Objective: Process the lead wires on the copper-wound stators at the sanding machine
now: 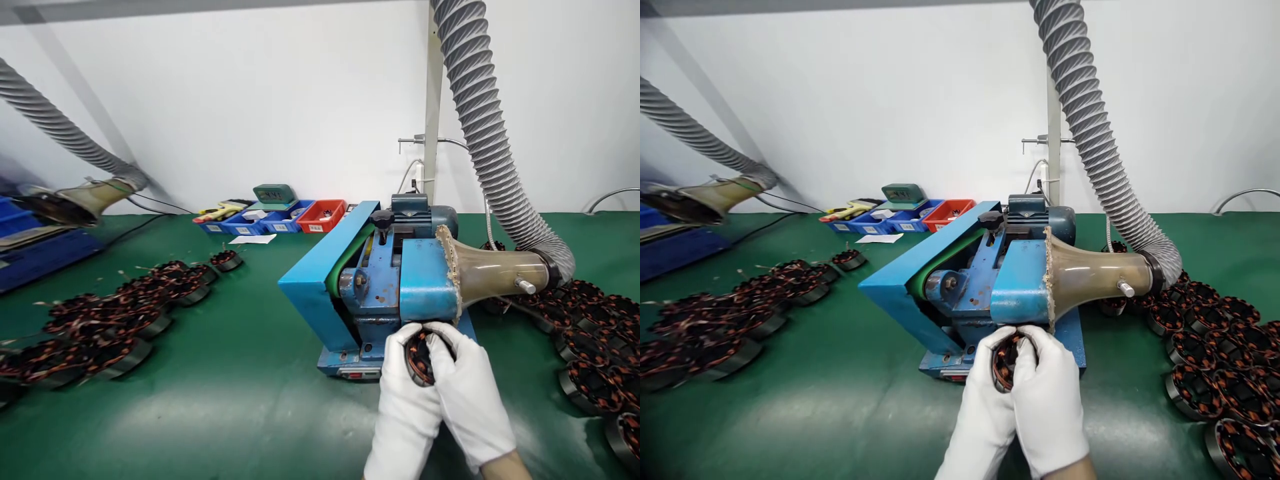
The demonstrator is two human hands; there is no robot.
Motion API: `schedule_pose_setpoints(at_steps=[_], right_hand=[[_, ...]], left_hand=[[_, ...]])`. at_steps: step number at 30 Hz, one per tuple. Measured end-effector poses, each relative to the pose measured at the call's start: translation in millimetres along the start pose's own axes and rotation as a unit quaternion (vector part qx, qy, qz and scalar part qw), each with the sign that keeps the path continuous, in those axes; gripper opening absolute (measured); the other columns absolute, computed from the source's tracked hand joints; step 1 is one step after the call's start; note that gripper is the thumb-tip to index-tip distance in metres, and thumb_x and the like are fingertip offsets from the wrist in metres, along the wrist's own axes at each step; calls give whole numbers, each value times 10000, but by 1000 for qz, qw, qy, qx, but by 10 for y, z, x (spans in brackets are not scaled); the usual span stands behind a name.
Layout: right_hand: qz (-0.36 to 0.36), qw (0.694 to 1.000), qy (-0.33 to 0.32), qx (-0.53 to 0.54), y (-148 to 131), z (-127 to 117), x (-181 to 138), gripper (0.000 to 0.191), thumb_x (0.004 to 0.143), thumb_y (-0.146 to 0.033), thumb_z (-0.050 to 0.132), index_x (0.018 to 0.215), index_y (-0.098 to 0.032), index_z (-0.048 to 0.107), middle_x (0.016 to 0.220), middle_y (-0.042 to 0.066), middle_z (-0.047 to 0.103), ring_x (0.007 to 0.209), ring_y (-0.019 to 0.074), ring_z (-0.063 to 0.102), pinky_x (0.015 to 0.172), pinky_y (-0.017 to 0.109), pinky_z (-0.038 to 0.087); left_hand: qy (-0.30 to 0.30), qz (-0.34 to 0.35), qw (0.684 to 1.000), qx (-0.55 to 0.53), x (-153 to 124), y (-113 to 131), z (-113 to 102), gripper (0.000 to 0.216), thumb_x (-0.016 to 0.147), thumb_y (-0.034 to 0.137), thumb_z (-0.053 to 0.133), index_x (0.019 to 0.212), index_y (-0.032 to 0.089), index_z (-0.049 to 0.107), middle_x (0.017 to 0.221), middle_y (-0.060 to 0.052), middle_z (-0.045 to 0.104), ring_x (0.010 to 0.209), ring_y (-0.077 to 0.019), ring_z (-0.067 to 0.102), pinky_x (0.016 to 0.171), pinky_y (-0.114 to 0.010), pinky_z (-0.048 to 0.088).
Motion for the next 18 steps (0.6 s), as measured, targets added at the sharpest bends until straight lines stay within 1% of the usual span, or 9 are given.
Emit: schedule_pose_setpoints(at_steps=[2, 4, 6, 9, 11, 12, 14, 16, 18], right_hand=[[2, 1000, -3, -3, -3, 3, 7, 333, 863, -297, 421, 935, -152, 713, 936, 130, 757, 855, 279, 701, 796, 409, 543], [-3, 1000, 2, 4, 8, -7, -17, 350, 869, -294, 410, 965, -144, 712, 972, 136, 754, 888, 272, 702, 812, 395, 549], [-15, 1000, 15, -1, 46, -30, -83, 337, 863, -280, 422, 959, -159, 721, 987, 121, 759, 896, 261, 710, 816, 374, 557], [-68, 997, 23, -18, 99, -23, -247, 311, 832, -250, 446, 931, -191, 735, 950, 89, 773, 855, 247, 728, 770, 330, 575], [-108, 993, 45, -20, 114, -36, -352, 313, 821, -237, 446, 934, -195, 735, 952, 84, 773, 861, 241, 730, 769, 312, 574], [-116, 991, 59, -19, 125, -49, -382, 317, 826, -235, 441, 943, -195, 733, 962, 84, 771, 875, 238, 728, 778, 307, 571], [-100, 992, 75, -18, 159, -61, -372, 314, 840, -242, 441, 949, -197, 732, 968, 83, 770, 886, 234, 725, 785, 301, 570], [-67, 996, 60, -17, 174, -32, -287, 314, 848, -247, 441, 953, -199, 734, 962, 79, 771, 879, 230, 724, 780, 300, 574], [-46, 998, 46, -20, 145, -10, -181, 317, 850, -246, 442, 966, -191, 733, 980, 84, 767, 896, 236, 719, 810, 322, 569]], left_hand=[[-6, -2, 1000, 5, 11, 8, 13, 539, 546, 266, 741, 1020, 191, 496, 1041, -109, 613, 936, -257, 629, 860, -423, 497], [-4, 14, 1000, 3, -22, -11, 15, 536, 572, 283, 727, 1047, 192, 495, 1077, -115, 592, 967, -262, 613, 877, -435, 482], [28, 45, 998, 15, -115, -45, -43, 506, 597, 294, 710, 1060, 207, 526, 1097, -100, 572, 1011, -267, 586, 902, -433, 459], [85, 85, 992, 28, -331, -122, -167, 462, 588, 287, 717, 1027, 249, 576, 1065, -62, 565, 1015, -268, 575, 897, -409, 460], [89, 95, 991, 13, -439, -173, -195, 467, 568, 274, 750, 1006, 265, 588, 1041, -48, 565, 999, -264, 586, 883, -390, 479], [86, 94, 992, 3, -463, -195, -195, 491, 554, 276, 771, 1010, 268, 590, 1041, -46, 568, 996, -262, 589, 884, -386, 483], [87, 86, 992, -12, -446, -223, -191, 518, 552, 291, 792, 1030, 268, 592, 1065, -50, 574, 1004, -254, 589, 910, -389, 475], [94, 79, 992, -20, -358, -223, -186, 506, 577, 299, 783, 1042, 259, 586, 1086, -56, 584, 1012, -244, 591, 927, -390, 469], [74, 70, 994, -27, -230, -206, -139, 470, 613, 283, 762, 1042, 241, 574, 1083, -67, 595, 1017, -237, 601, 926, -389, 476]])
Point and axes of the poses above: each hand's wrist, its own x-axis towards the middle knuckle, its own z-axis out of the palm, y = z × x, the point moved 9 cm from there along x, towards the middle knuckle
